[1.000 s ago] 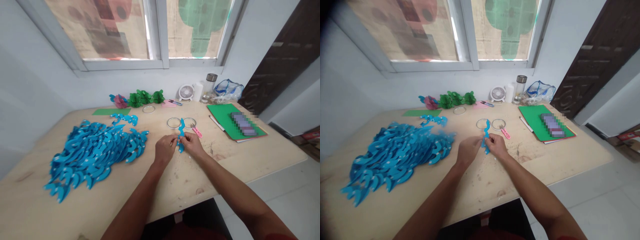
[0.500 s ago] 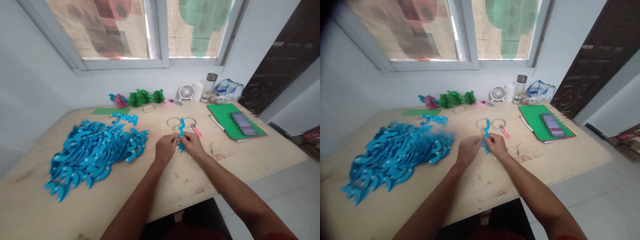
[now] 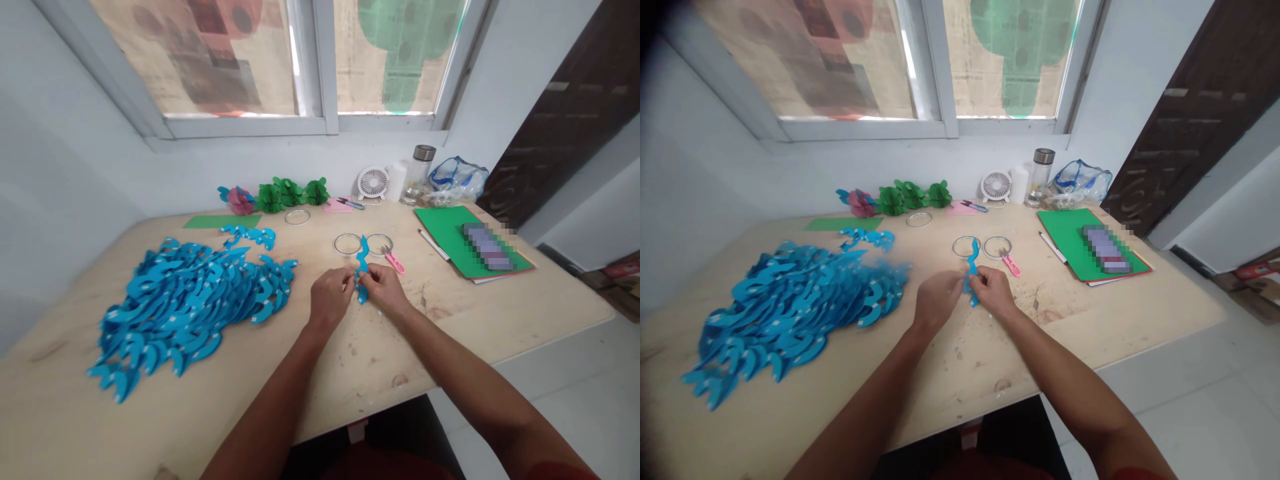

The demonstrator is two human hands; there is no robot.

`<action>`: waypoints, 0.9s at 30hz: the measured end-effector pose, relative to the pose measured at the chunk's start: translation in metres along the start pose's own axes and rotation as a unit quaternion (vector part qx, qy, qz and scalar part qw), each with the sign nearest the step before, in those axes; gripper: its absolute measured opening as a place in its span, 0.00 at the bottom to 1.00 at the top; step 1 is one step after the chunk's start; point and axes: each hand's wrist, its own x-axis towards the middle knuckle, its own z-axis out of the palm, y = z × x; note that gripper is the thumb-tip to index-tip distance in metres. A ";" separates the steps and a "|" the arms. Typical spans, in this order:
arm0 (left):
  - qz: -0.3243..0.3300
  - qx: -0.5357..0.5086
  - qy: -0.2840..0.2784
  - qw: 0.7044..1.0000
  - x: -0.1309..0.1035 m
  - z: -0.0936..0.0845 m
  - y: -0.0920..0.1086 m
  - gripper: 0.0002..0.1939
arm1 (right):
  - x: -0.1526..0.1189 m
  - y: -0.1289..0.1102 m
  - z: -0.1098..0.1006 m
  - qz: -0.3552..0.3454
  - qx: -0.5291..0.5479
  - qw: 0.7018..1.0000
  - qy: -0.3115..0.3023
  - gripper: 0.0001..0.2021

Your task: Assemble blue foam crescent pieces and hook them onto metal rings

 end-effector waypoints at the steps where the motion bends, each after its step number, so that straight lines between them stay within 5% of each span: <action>1: -0.005 -0.003 0.001 1.000 0.000 0.000 0.001 0.09 | 0.000 0.000 0.000 0.000 0.001 1.000 -0.001 0.12; 14: -0.125 -0.173 -0.002 0.977 0.005 -0.002 -0.001 0.07 | -0.001 -0.006 -0.001 0.000 0.007 1.000 -0.001 0.13; 27: 0.014 0.021 -0.012 1.000 0.001 0.001 -0.003 0.08 | -0.004 -0.011 0.000 -0.033 -0.065 0.997 0.009 0.10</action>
